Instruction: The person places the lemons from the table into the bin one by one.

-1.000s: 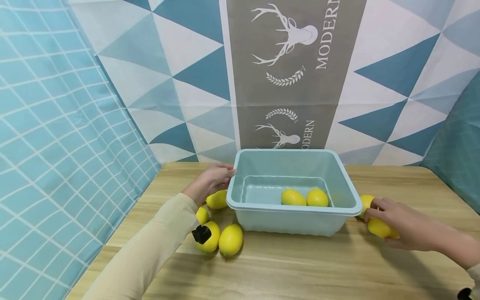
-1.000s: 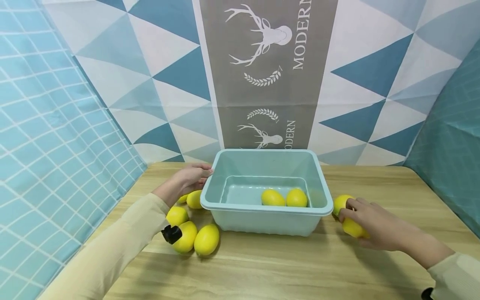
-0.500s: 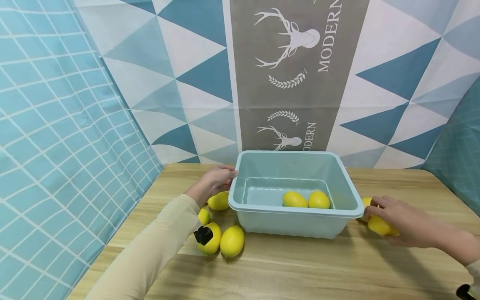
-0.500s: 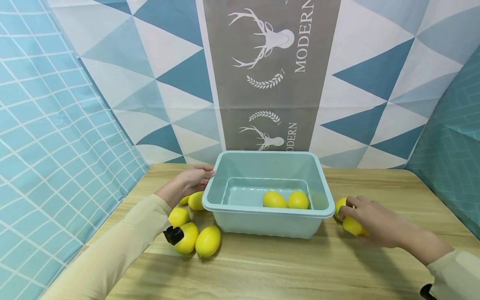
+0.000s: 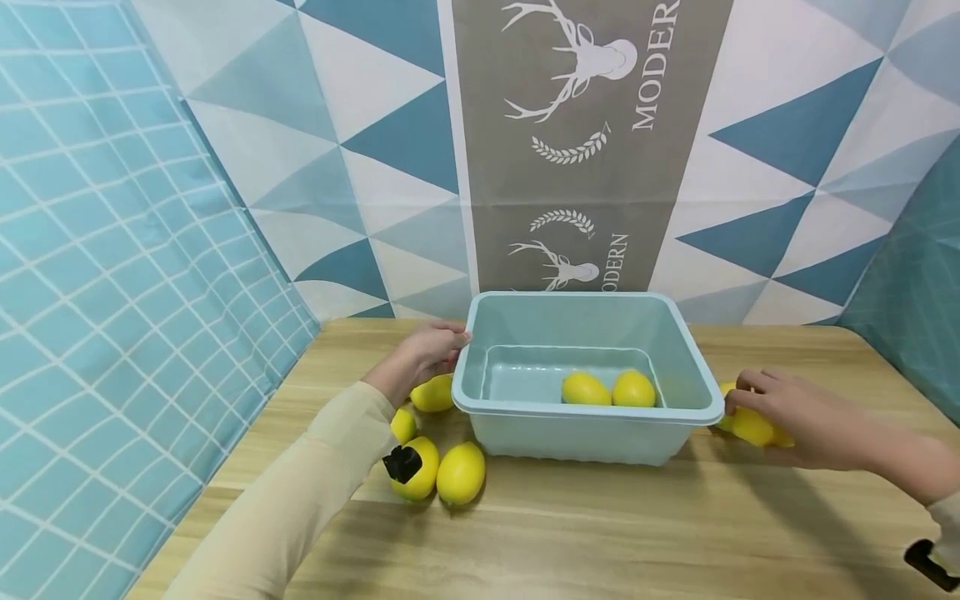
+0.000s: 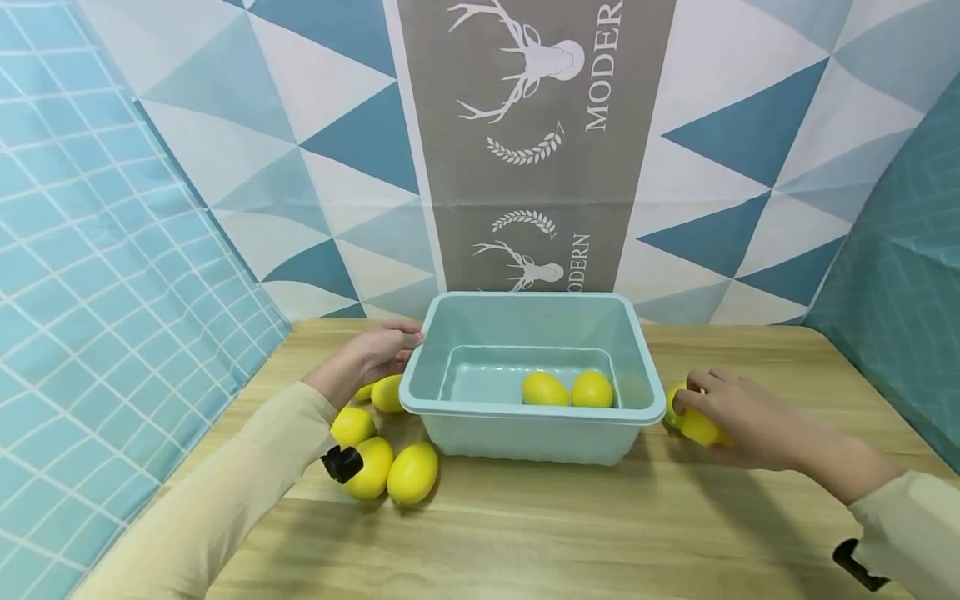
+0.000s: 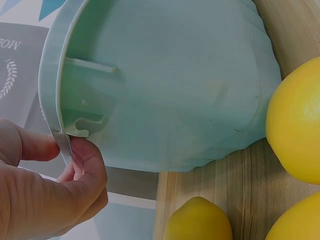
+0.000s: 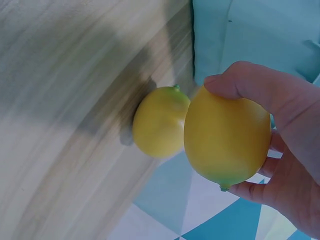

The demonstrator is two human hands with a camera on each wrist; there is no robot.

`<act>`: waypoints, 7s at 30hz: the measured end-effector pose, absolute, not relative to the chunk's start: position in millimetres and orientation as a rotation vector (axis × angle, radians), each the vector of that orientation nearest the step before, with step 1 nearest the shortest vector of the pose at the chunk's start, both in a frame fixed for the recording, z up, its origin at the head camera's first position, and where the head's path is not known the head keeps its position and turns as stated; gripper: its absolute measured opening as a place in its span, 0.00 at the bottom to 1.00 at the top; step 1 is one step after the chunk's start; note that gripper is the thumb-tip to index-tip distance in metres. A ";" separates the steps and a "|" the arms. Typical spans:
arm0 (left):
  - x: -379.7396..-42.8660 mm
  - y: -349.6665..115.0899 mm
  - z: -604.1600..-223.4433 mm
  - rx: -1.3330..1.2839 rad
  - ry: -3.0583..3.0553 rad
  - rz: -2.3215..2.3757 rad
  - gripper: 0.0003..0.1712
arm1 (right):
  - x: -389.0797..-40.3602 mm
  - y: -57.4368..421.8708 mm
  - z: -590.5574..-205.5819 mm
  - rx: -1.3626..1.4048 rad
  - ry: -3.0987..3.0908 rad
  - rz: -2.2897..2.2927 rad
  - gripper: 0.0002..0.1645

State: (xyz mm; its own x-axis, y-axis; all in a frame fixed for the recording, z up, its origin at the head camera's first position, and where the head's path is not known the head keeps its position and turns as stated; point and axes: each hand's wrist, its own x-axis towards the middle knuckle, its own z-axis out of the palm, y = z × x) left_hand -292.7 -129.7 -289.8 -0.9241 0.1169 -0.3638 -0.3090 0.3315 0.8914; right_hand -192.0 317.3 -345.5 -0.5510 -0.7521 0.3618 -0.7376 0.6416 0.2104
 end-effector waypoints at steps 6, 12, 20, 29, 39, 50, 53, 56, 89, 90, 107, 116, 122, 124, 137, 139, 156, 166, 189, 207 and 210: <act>-291.6 -130.5 -291.4 -0.200 2.220 1.632 0.22 | -192.2 316.4 -336.7 1.177 -2.469 -0.051 0.40; -292.1 -130.5 -289.4 -0.190 2.240 1.639 0.21 | -197.6 312.9 -329.4 1.160 -2.460 -0.060 0.41; -291.1 -130.0 -289.5 -0.160 2.233 1.635 0.23 | -200.9 312.2 -319.0 1.147 -2.472 -0.095 0.44; -292.5 -131.4 -290.9 -0.148 2.224 1.651 0.24 | -204.1 308.8 -309.3 1.129 -2.499 -0.112 0.42; -291.1 -130.7 -290.1 -0.170 2.224 1.652 0.23 | -205.7 306.0 -296.1 1.071 -2.510 -0.194 0.40; -291.2 -130.8 -292.3 -0.160 2.236 1.652 0.23 | -203.9 303.7 -286.9 1.018 -2.563 -0.196 0.41; -290.8 -130.6 -291.7 -0.154 2.235 1.653 0.23 | -204.3 303.4 -284.7 1.016 -2.556 -0.192 0.41; -289.7 -130.6 -290.1 -0.158 2.234 1.648 0.23 | -204.6 302.4 -281.5 1.012 -2.551 -0.196 0.41; -288.2 -128.4 -287.9 -0.166 2.244 1.636 0.24 | -205.1 287.9 -242.3 0.873 -2.759 -0.188 0.33; -288.1 -128.5 -287.9 -0.168 2.246 1.636 0.24 | -205.4 286.9 -240.8 0.865 -2.771 -0.184 0.32; -287.3 -131.8 -291.0 -0.180 2.240 1.653 0.23 | -210.6 265.3 -224.3 0.816 -2.904 -0.075 0.28; -288.2 -130.9 -291.3 -0.178 2.242 1.668 0.22 | -221.8 249.1 -216.1 0.879 -2.924 -0.023 0.26; -289.3 -130.5 -294.1 -0.179 2.246 1.663 0.23 | -230.5 238.9 -213.4 0.892 -2.963 0.020 0.25; -289.5 -130.4 -293.9 -0.178 2.251 1.660 0.23 | -233.9 234.7 -212.6 0.901 -2.973 0.025 0.25; -289.6 -132.2 -287.7 -0.187 2.273 1.624 0.22 | -243.6 215.0 -207.4 0.911 -3.042 0.007 0.23; -289.3 -131.9 -287.6 -0.189 2.274 1.626 0.22 | -245.1 212.2 -207.2 0.913 -3.054 0.005 0.23; -284.2 -131.9 -293.6 -0.200 2.270 1.646 0.22 | -260.6 183.3 -210.0 0.936 -3.141 -0.008 0.23; -285.6 -129.2 -288.9 -0.197 2.273 1.647 0.22 | -276.4 172.9 -220.9 0.912 -3.237 0.034 0.21; -289.1 -128.9 -292.9 -0.179 2.250 1.671 0.23 | -263.1 192.9 -230.5 1.065 -3.059 0.096 0.21; -287.8 -131.1 -288.0 -0.184 2.267 1.625 0.23 | -247.6 273.1 -255.8 0.838 -2.831 0.154 0.23; -287.3 -130.6 -287.7 -0.180 2.265 1.628 0.23 | -244.3 283.1 -266.1 0.856 -2.779 0.174 0.25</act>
State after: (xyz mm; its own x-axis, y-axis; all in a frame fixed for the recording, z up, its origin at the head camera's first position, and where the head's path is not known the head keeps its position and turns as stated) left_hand -287.3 -130.6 -287.7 -0.9323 0.0966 -0.3486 -0.2996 0.3338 0.8938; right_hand -244.3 283.1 -266.1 -0.8036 -0.5397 0.2507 -0.5668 0.8225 -0.0462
